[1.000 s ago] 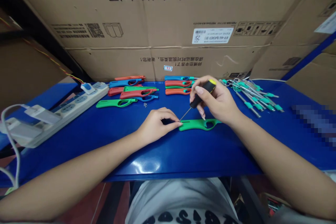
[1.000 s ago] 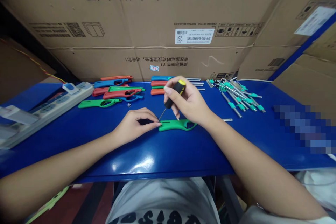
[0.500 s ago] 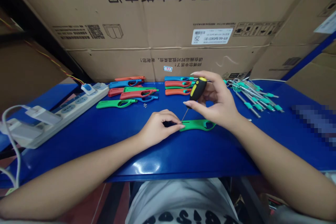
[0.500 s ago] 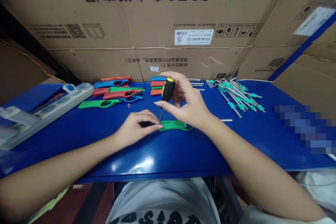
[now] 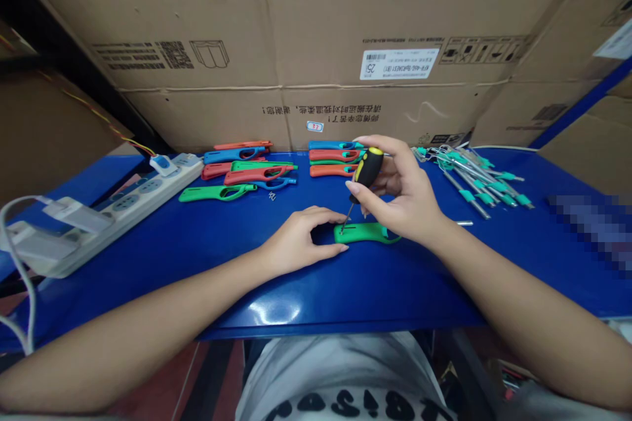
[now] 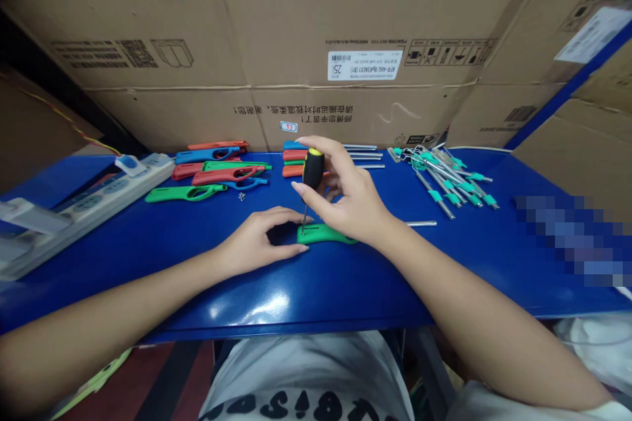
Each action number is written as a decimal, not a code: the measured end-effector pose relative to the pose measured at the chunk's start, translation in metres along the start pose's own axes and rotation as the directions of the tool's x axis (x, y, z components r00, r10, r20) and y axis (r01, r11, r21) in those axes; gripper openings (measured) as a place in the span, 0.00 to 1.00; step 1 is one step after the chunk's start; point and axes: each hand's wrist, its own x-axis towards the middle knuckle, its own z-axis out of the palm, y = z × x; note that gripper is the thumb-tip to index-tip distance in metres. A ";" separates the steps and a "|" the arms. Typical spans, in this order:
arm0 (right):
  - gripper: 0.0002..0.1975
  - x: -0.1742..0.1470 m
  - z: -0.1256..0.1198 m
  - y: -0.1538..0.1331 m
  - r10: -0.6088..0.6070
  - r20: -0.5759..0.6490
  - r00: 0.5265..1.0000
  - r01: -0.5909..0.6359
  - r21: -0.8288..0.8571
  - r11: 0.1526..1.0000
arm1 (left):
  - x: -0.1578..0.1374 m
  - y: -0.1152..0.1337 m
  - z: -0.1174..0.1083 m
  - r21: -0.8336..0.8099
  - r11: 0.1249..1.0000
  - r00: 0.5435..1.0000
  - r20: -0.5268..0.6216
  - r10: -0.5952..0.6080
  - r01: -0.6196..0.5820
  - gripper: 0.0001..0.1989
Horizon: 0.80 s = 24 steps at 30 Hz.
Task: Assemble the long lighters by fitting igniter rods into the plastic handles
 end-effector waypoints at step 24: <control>0.28 -0.005 -0.001 0.002 -0.182 0.022 0.983 0.184 -0.107 0.977 | 0.000 -0.002 0.000 -0.018 0.999 0.999 0.008 0.031 -0.031 0.15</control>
